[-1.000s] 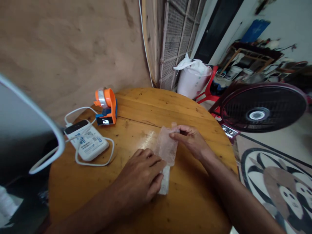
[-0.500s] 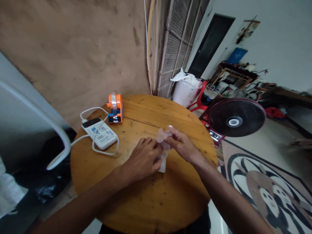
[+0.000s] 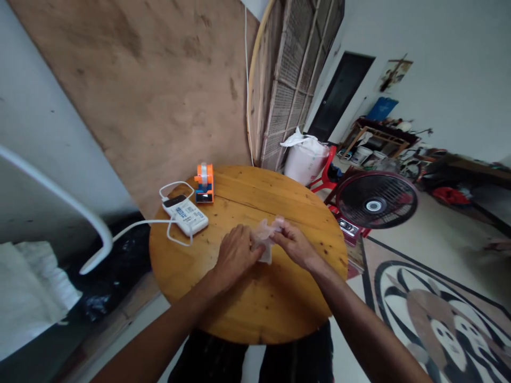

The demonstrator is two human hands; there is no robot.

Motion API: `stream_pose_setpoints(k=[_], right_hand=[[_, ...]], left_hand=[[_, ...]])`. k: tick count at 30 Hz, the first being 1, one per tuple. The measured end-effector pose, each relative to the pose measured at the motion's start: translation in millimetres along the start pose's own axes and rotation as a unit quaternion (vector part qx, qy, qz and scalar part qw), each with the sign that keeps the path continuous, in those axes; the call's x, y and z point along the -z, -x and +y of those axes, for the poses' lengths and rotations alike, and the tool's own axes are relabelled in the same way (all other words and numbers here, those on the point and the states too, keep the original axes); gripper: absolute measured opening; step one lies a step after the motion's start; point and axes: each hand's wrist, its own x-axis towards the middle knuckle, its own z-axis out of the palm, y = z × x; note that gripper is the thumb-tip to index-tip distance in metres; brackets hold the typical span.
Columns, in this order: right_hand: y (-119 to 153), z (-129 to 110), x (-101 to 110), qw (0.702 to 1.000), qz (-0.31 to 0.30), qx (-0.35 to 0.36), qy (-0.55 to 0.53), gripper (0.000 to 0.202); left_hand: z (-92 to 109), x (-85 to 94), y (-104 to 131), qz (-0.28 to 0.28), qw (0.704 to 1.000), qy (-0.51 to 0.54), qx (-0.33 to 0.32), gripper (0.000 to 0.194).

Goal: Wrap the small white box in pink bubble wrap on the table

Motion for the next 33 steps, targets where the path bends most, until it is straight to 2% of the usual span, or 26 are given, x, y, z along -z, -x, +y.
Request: stream_pose_setpoints(k=[2,6,12,18,20,23,25,30,33], right_hand=[[8,1,-3,1.000,0.008,0.009,0.028,0.025],[28,3,-14,0.997,0.038,0.030,0.054,0.021],[45,14,-27,0.985,0.067,0.061,0.144,0.011],[45,14,-25,0.982,0.066,0.056,0.169,0.012],[46,12,-24,0.982,0.057,0.062,0.169,0.013],[49,15,-26,0.980,0.043,0.079,0.179,0.012],[51,22,-28,0.972,0.039,0.112,0.202,0.016],[57,44,-34,0.942,0.032,0.192,0.272,0.022],[59,51,-36,0.935,0.045,0.206,0.284,0.025]], left_hand=[[-3,-3.2,-1,0.008,0.999,0.046,0.009,0.028],[-8,-8.7,-2,-0.004,0.993,0.111,-0.036,0.035],[-11,-12.0,-4,-0.027,0.985,0.140,-0.098,0.015],[-16,2.7,-7,-0.100,0.977,0.165,-0.096,0.008],[-22,9.0,-3,-0.107,0.969,0.184,-0.124,0.016],[-33,11.7,5,-0.098,0.961,0.178,-0.189,0.050],[-40,8.8,9,-0.079,0.960,0.153,-0.220,0.060],[-49,1.0,8,-0.021,0.946,0.086,-0.311,0.044],[-50,3.3,6,-0.020,0.938,0.058,-0.343,0.038]])
